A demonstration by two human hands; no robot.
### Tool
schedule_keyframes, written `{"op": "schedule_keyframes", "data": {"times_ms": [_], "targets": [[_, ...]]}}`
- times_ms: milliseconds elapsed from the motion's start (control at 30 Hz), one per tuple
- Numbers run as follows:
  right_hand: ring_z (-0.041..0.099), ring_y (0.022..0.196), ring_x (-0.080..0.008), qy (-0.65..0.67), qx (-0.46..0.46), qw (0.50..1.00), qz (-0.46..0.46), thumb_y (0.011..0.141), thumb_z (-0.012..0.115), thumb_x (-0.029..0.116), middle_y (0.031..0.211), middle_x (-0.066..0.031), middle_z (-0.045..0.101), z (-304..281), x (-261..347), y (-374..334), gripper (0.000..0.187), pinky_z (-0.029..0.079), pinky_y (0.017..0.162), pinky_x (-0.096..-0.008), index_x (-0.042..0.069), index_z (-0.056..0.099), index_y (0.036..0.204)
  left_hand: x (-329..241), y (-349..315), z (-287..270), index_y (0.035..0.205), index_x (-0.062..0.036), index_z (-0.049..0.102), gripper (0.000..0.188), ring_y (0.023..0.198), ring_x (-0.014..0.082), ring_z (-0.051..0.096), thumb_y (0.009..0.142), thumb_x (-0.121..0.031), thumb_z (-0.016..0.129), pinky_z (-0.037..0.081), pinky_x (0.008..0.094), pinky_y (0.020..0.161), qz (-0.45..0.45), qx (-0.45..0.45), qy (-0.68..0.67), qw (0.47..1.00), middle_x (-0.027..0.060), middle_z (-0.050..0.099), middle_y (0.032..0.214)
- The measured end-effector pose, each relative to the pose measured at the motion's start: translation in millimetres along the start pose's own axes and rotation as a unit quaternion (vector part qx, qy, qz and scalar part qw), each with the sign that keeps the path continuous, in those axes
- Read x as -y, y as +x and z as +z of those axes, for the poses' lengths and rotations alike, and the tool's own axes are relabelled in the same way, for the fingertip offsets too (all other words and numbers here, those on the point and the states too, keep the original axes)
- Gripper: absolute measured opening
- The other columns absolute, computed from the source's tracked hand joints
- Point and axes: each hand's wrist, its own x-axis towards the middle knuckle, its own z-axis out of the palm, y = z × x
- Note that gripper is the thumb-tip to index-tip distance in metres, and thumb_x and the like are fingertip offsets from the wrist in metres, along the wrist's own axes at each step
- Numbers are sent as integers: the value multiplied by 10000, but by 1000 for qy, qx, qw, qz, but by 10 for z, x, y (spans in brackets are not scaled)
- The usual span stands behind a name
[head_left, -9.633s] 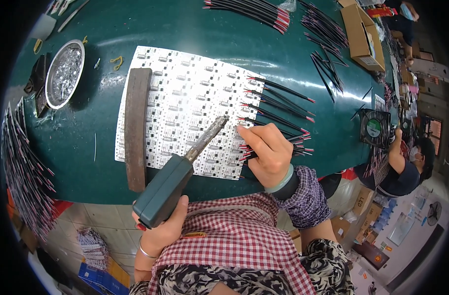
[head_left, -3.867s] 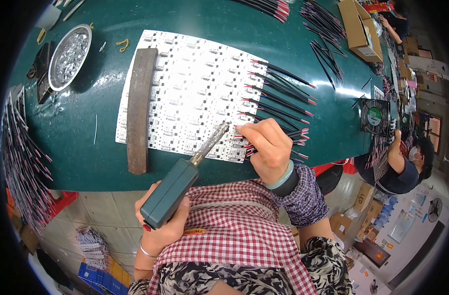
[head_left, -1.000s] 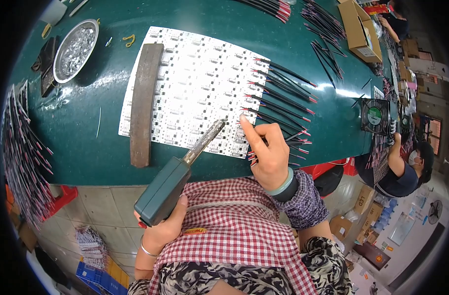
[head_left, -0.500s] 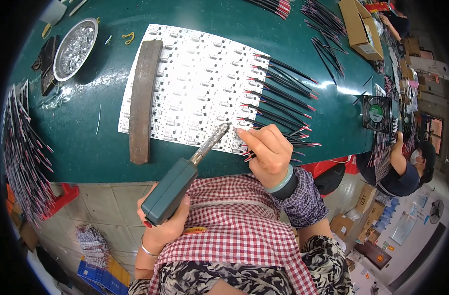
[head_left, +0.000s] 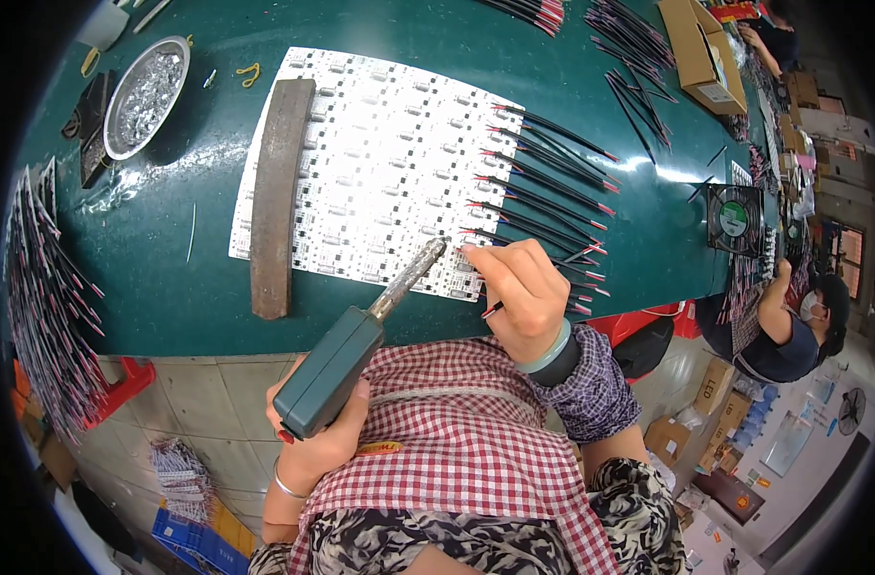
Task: The person attaches wires to a circuit component array on a workshop bench using a soldering gun or heat tool.
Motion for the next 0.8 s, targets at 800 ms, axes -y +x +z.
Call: {"op": "schedule_keyframes", "data": {"times_ms": [800], "targets": [[609,777,-262,-6,5,999,-31,562,655,-21,890,-98,639,31,-12,-11,494,519,647,-361,-31,685,1056,-35,24,-9,949,71,708,222,672,224,680,732,28,731,530,297,607,8,33,17,999,166,686,866]]}}
